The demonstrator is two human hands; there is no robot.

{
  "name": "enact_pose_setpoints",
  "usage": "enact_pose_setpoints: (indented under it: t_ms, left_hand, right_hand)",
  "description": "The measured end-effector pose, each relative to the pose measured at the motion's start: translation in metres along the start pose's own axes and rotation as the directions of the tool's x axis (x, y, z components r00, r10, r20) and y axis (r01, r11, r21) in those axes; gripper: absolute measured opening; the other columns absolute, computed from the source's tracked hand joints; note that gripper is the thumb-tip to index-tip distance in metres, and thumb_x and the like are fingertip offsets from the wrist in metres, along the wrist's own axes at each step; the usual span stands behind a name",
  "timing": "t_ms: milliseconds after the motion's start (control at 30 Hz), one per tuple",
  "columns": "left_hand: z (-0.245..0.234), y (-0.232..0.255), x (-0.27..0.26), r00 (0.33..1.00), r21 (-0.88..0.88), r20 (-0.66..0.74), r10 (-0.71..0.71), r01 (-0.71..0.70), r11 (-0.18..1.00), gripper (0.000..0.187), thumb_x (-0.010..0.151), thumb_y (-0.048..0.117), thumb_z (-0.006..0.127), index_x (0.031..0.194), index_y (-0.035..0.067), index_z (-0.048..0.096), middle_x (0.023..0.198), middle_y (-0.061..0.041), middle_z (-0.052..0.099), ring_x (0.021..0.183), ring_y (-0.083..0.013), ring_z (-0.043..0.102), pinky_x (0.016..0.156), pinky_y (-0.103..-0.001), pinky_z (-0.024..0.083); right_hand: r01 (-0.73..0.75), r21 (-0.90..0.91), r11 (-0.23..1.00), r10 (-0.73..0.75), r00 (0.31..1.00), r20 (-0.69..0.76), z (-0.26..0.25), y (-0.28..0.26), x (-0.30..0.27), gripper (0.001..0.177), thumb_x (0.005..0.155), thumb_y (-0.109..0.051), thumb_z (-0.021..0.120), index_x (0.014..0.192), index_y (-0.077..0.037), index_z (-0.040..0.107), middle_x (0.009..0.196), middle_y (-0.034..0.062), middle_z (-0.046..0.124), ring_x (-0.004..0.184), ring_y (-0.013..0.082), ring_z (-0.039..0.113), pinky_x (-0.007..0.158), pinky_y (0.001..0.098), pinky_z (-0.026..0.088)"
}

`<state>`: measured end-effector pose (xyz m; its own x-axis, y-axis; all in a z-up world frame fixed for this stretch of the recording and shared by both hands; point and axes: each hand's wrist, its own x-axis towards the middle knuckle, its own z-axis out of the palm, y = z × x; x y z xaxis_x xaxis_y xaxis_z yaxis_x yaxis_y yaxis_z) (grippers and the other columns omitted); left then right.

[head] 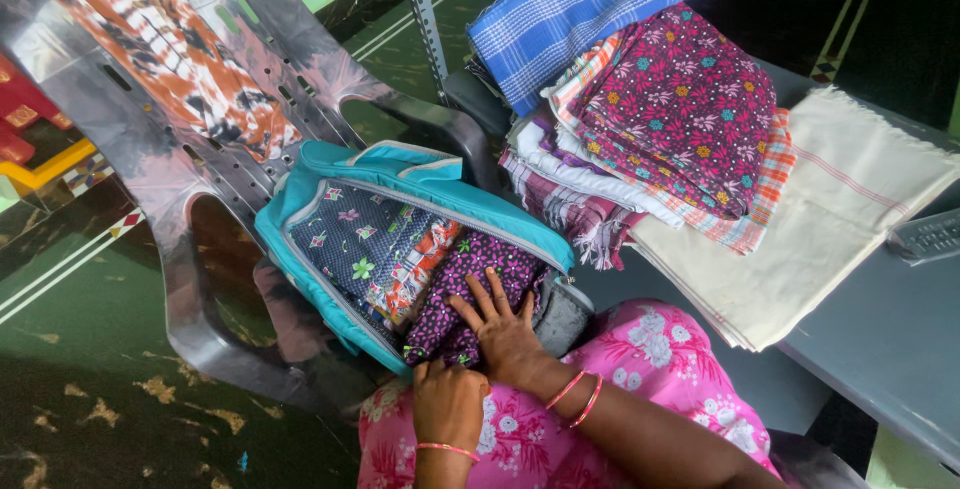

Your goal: The person folds several pieces of patterned fabric and places them into a teal backpack. The person handles a purple floral cloth, a pink floral cloth, a checkered orange cloth, a blue checkered cloth, and a white cloth with purple trim, folding each and arranging them inside the bag.

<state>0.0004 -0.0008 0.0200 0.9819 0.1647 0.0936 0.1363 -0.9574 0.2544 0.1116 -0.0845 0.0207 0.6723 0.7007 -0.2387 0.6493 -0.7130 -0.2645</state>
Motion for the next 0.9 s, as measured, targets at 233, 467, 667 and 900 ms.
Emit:
enact_pose_setpoints:
  t_ms: [233,467,667,900]
  left_hand:
    - [-0.015,-0.004,-0.001,0.998,-0.123,-0.050,0.042,-0.048,0.991,0.012,0.076,0.028,0.080,0.079,0.016,0.081,0.082,-0.004,0.077,0.084,-0.0285,0.063,0.085,-0.045,0.042]
    - [-0.014,0.001,0.000,1.000,-0.080,0.015,0.020,-0.019,0.997,0.014,0.078,0.028,0.079,0.082,0.015,0.082,0.086,-0.004,0.077,0.085,-0.0277,0.064,0.085,-0.045,0.043]
    - [-0.009,0.008,0.009,0.995,-0.074,0.097,0.005,0.002,0.997,0.016,0.082,0.031,0.076,0.088,0.017,0.082,0.085,-0.005,0.075,0.083,-0.0288,0.063,0.079,-0.046,0.044]
    - [-0.004,0.006,0.008,0.987,-0.058,0.160,-0.001,0.010,0.998,0.019,0.083,0.034,0.075,0.087,0.016,0.082,0.083,-0.009,0.074,0.086,-0.0297,0.064,0.081,-0.047,0.045]
  right_hand:
    - [0.224,0.128,0.966,-0.209,0.970,-0.121,-0.012,0.033,-0.012,0.071,0.075,-0.026,0.081,0.139,-0.026,0.050,0.145,0.0101,0.044,0.138,0.0349,0.035,0.109,0.0640,0.032]
    - [0.460,0.190,0.867,-0.457,0.887,-0.063,0.011,0.046,-0.003,0.038,0.084,-0.013,0.074,0.121,-0.014,0.070,0.087,0.0144,0.070,0.091,0.0334,0.068,0.096,0.0480,0.045]
    - [0.536,0.547,0.642,-0.565,0.814,-0.134,0.022,0.075,0.011,0.026,0.095,-0.013,0.068,0.120,-0.008,0.070,0.098,0.0145,0.074,0.089,0.0311,0.074,0.079,0.0414,0.057]
    - [0.463,0.308,0.831,-0.386,0.879,-0.278,0.047,0.056,0.015,0.016,0.074,-0.018,0.078,0.090,-0.014,0.074,0.080,0.0092,0.075,0.078,0.0299,0.074,0.078,0.0424,0.056]
